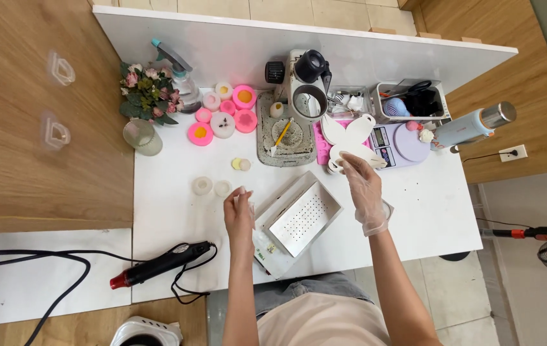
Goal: The person is melting wax in a pot, using a heat gun to smooth surfaces, and selecting dried flowers for decoration in candle making.
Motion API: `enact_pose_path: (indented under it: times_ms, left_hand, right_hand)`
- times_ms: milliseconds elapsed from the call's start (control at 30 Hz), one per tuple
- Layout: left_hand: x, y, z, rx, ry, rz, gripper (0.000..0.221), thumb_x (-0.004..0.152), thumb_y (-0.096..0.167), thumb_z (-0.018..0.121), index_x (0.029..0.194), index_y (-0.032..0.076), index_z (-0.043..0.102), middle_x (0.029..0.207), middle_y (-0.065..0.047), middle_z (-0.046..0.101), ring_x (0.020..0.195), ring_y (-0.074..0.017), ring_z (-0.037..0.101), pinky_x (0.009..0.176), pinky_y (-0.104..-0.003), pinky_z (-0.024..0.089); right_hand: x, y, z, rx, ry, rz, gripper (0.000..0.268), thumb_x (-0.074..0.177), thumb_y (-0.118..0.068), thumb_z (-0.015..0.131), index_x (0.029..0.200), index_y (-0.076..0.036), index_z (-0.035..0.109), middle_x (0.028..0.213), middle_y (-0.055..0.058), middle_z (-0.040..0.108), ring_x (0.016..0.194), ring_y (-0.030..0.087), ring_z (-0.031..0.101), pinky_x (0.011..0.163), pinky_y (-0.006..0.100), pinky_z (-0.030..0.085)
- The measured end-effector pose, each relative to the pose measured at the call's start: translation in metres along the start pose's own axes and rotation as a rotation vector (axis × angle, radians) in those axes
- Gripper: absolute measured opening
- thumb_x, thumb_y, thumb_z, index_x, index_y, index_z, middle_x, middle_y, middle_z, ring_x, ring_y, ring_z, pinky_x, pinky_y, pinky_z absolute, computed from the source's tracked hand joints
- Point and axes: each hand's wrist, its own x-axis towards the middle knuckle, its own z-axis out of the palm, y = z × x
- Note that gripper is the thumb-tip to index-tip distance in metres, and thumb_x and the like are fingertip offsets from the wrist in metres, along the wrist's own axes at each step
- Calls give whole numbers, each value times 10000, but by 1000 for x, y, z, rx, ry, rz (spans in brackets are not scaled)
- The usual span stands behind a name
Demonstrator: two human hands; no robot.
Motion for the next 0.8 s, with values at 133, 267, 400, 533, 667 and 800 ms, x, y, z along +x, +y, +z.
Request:
enact_pose_path:
  times_ms: [133,267,400,533,667,800]
  left_hand:
    - [-18,5,-16,-405,-140,-95,594,995,495,559,1349,20,519,1246,-119,661,1206,-185,562,1057,-335,407]
    - [-35,17,-43,-373,-147,-148,586,1042,541,445,1369,64,541,1270,-122,683,1219,-189,589,1074,-325,399]
    - [-47,11,-67,-567,-154,-278,510,1008,412,504,1391,78,526,1336,-104,604,1232,-198,587,1033,-367,444]
    - [-51,-20,-80,-506,-89,-224,504,943,171,607,1422,84,475,1338,-117,596,1171,-204,612,954,-371,500]
    - [-68,-34,-86,-537,-4,-168,509,943,121,603,1435,78,479,1328,-117,610,1151,-186,630,930,-344,522]
    - [-96,-31,-76,-501,124,-209,461,963,124,588,1414,77,503,1311,-104,626,1140,-182,631,919,-339,517]
  right_hand:
    - [-16,-18,3,54,-5,-7,316,1013,-177,613,1259,8,679,1160,95,729,1044,152,678,928,289,537]
    - [-22,-26,9,70,2,4,316,1028,-178,596,1261,14,691,1116,102,736,1004,150,665,916,285,530]
    - [-20,-23,23,92,-66,19,321,1023,-181,594,1265,11,684,1094,105,733,972,146,662,913,289,539]
    - [-12,-30,44,143,-191,7,351,1016,-209,621,1275,20,686,1082,101,738,981,156,684,895,294,553]
    - [5,-31,68,-61,-335,67,400,983,-242,657,1330,-43,645,1140,88,751,972,180,689,901,295,563]
    - [33,-30,103,-625,-658,-111,652,870,-293,749,1465,-156,519,1258,100,674,1048,225,674,935,347,536]
